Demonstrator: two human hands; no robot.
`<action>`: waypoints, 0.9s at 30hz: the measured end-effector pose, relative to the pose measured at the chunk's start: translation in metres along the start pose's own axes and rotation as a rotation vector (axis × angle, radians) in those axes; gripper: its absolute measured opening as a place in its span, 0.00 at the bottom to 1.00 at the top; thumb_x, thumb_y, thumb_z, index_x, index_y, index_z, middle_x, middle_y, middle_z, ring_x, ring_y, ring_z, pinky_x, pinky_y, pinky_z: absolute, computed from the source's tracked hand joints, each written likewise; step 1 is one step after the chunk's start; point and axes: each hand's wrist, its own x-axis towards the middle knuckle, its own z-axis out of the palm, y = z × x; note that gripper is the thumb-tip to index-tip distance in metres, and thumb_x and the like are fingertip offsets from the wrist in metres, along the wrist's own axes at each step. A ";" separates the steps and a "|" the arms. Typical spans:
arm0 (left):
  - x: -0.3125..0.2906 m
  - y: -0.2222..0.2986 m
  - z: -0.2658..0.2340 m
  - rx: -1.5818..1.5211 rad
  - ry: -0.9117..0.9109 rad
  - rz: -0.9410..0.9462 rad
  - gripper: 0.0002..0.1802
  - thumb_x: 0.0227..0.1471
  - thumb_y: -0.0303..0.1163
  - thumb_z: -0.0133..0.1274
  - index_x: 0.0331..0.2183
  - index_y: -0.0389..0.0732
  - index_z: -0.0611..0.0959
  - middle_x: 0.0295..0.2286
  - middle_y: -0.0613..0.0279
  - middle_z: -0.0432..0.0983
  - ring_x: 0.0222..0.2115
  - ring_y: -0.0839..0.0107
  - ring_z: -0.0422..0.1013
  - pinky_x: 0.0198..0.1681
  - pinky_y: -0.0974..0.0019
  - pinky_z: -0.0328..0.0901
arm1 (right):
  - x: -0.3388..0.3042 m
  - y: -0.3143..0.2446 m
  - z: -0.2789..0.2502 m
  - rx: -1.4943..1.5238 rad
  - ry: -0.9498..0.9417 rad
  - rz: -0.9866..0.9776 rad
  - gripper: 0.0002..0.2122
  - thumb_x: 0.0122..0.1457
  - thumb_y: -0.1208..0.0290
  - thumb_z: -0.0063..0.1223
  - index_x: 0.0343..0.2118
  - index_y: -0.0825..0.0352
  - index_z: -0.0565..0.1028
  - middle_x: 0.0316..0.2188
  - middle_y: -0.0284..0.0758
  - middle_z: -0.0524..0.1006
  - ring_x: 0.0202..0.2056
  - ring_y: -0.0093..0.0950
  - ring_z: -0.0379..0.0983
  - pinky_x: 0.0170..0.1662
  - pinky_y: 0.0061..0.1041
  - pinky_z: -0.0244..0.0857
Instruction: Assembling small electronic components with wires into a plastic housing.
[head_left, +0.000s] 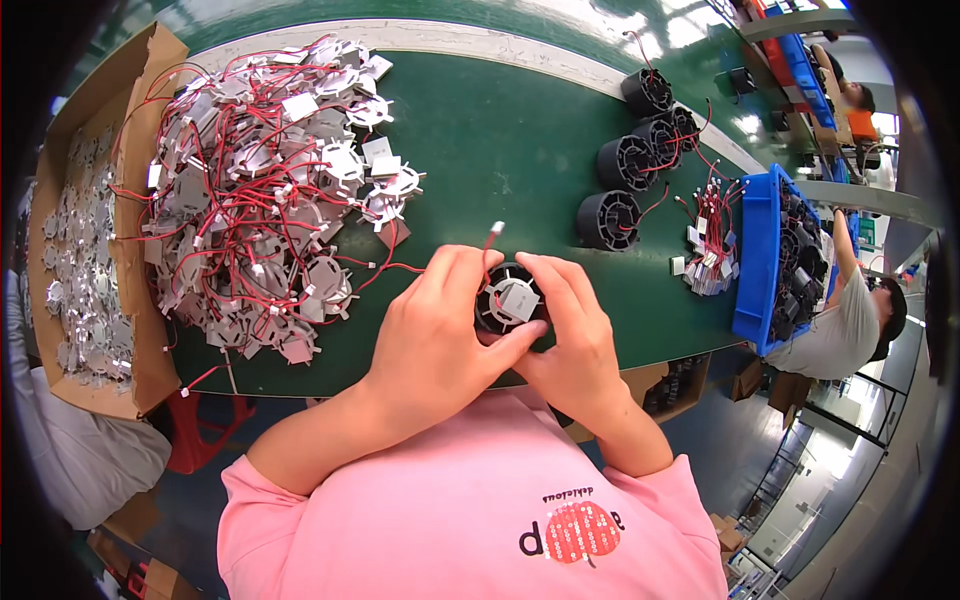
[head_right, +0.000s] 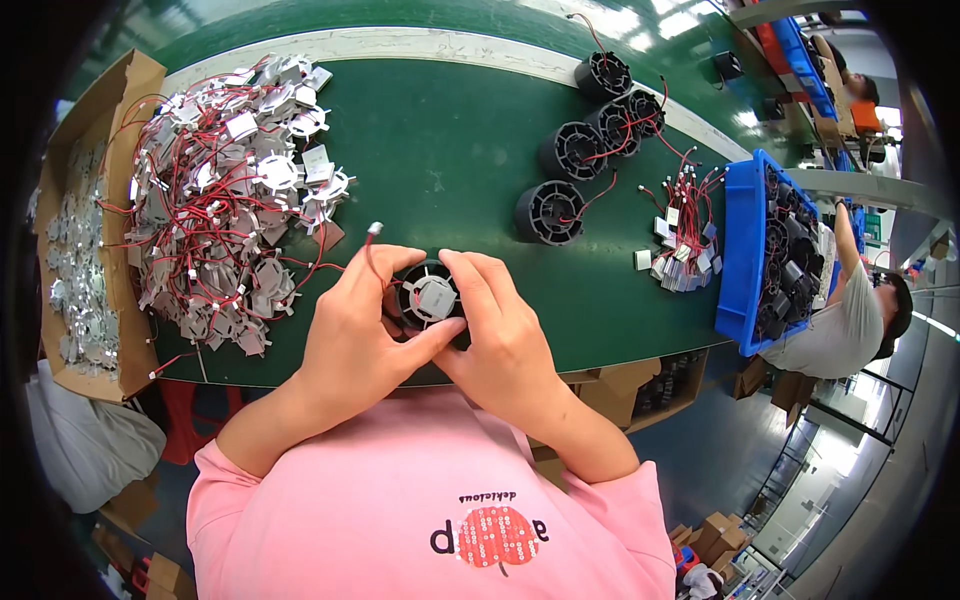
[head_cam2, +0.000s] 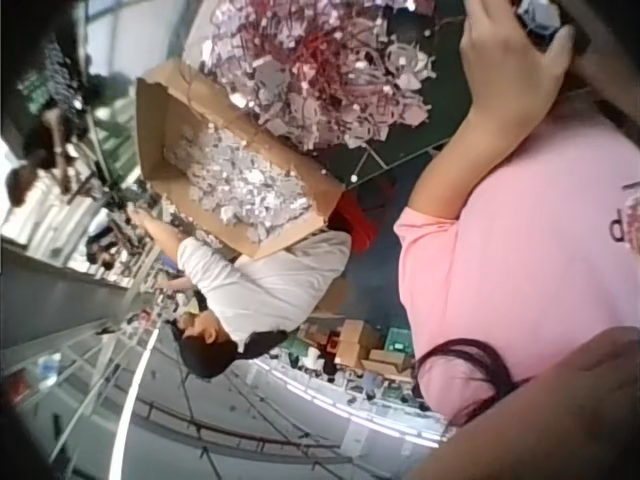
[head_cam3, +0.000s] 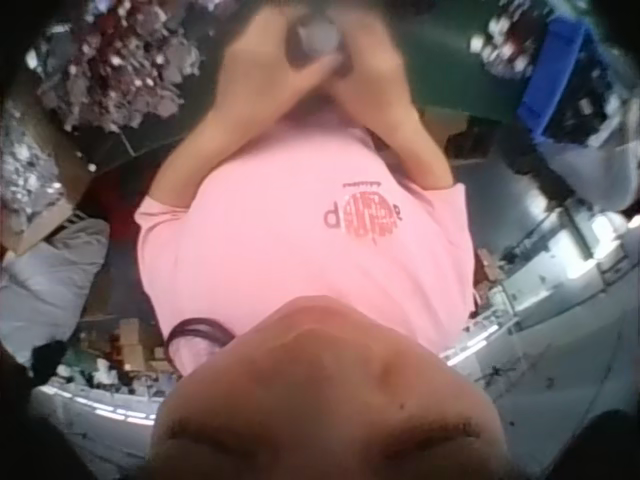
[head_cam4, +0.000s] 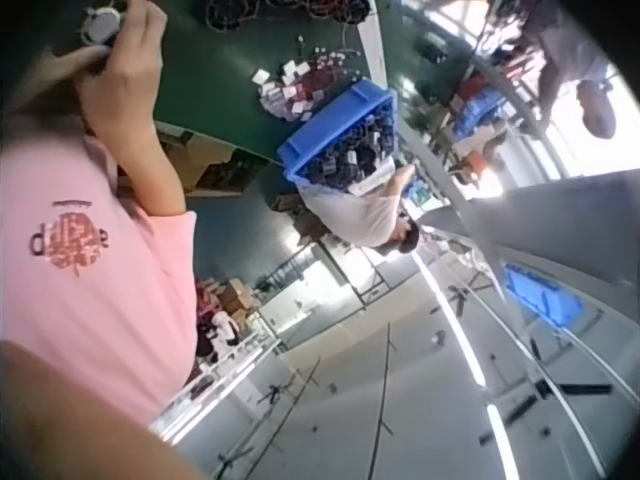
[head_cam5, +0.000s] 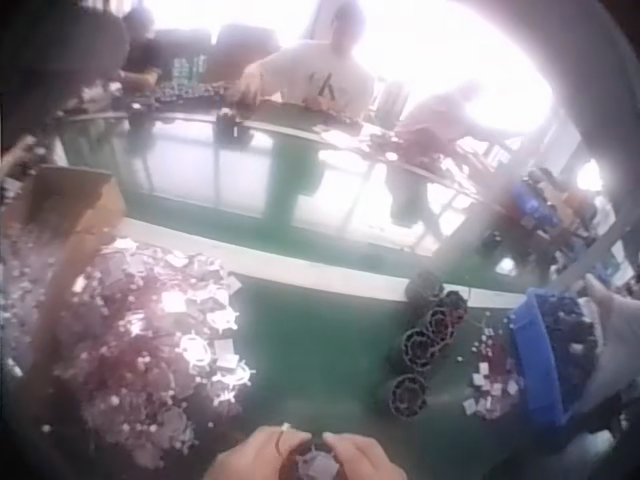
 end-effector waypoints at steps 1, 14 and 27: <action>0.000 0.000 0.001 0.029 0.012 0.006 0.31 0.45 0.25 0.59 0.52 0.36 0.69 0.38 0.56 0.73 0.30 0.70 0.71 0.29 0.73 0.68 | 0.000 0.000 0.001 -0.038 0.022 -0.030 0.31 0.41 0.81 0.63 0.52 0.70 0.68 0.46 0.41 0.70 0.34 0.32 0.72 0.35 0.25 0.69; 0.006 0.002 -0.013 -0.528 -0.104 -0.280 0.27 0.46 0.26 0.59 0.49 0.34 0.72 0.30 0.57 0.77 0.25 0.73 0.71 0.28 0.73 0.67 | 0.006 -0.010 -0.011 0.098 -0.026 -0.099 0.32 0.38 0.81 0.65 0.52 0.69 0.69 0.45 0.40 0.72 0.33 0.32 0.73 0.32 0.25 0.70; 0.004 0.004 -0.021 -0.867 -0.200 -0.395 0.27 0.48 0.24 0.58 0.51 0.35 0.71 0.32 0.58 0.78 0.29 0.74 0.73 0.32 0.75 0.68 | 0.012 -0.021 -0.010 0.087 0.007 -0.143 0.32 0.35 0.79 0.65 0.50 0.67 0.71 0.43 0.38 0.72 0.30 0.28 0.72 0.26 0.21 0.68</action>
